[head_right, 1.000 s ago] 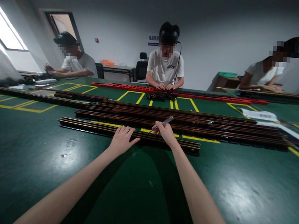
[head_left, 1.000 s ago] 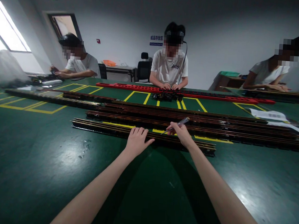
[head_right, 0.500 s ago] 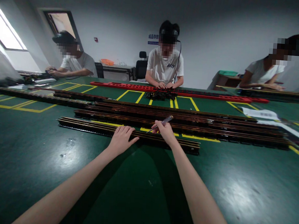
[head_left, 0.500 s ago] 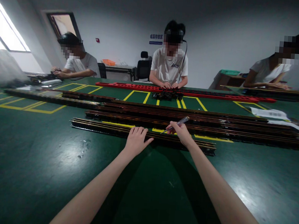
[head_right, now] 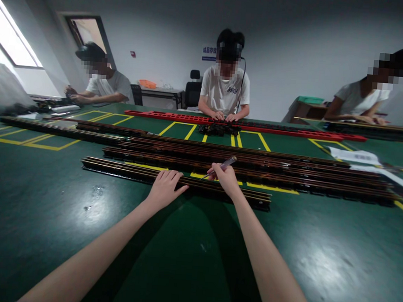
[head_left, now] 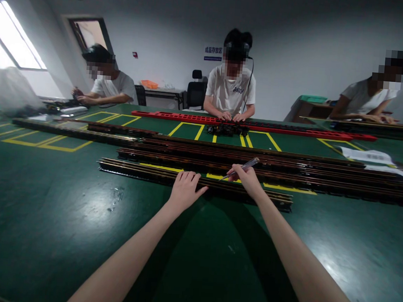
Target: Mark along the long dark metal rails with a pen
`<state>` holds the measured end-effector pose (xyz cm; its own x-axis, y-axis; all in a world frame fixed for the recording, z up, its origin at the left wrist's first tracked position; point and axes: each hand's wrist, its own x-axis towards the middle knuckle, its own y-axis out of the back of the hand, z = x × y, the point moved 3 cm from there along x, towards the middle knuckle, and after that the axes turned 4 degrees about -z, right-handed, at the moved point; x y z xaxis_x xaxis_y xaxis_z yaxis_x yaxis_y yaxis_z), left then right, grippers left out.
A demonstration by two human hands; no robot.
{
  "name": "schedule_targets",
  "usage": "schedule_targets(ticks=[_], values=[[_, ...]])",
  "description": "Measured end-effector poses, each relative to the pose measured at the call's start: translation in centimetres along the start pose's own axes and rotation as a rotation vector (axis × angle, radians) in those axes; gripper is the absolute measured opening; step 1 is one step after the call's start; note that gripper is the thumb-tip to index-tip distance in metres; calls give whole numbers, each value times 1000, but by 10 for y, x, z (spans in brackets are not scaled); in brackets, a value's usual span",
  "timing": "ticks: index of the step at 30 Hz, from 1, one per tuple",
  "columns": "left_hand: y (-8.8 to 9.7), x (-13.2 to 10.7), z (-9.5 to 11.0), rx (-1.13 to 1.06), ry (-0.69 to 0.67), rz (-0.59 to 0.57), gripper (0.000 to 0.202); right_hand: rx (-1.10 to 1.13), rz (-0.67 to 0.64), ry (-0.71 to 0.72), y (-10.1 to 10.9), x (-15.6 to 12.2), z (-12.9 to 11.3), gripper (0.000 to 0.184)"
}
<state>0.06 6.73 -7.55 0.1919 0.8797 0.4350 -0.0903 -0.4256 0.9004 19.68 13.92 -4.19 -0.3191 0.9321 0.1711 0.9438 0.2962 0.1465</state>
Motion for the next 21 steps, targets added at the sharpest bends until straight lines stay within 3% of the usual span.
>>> schedule_targets(ticks=[12,21], values=[[1,0,0,12,-1,1,46,39,35,-15,12,2,3,42],[1,0,0,12,1,19,44,46,50,-10,21,2,9,27]])
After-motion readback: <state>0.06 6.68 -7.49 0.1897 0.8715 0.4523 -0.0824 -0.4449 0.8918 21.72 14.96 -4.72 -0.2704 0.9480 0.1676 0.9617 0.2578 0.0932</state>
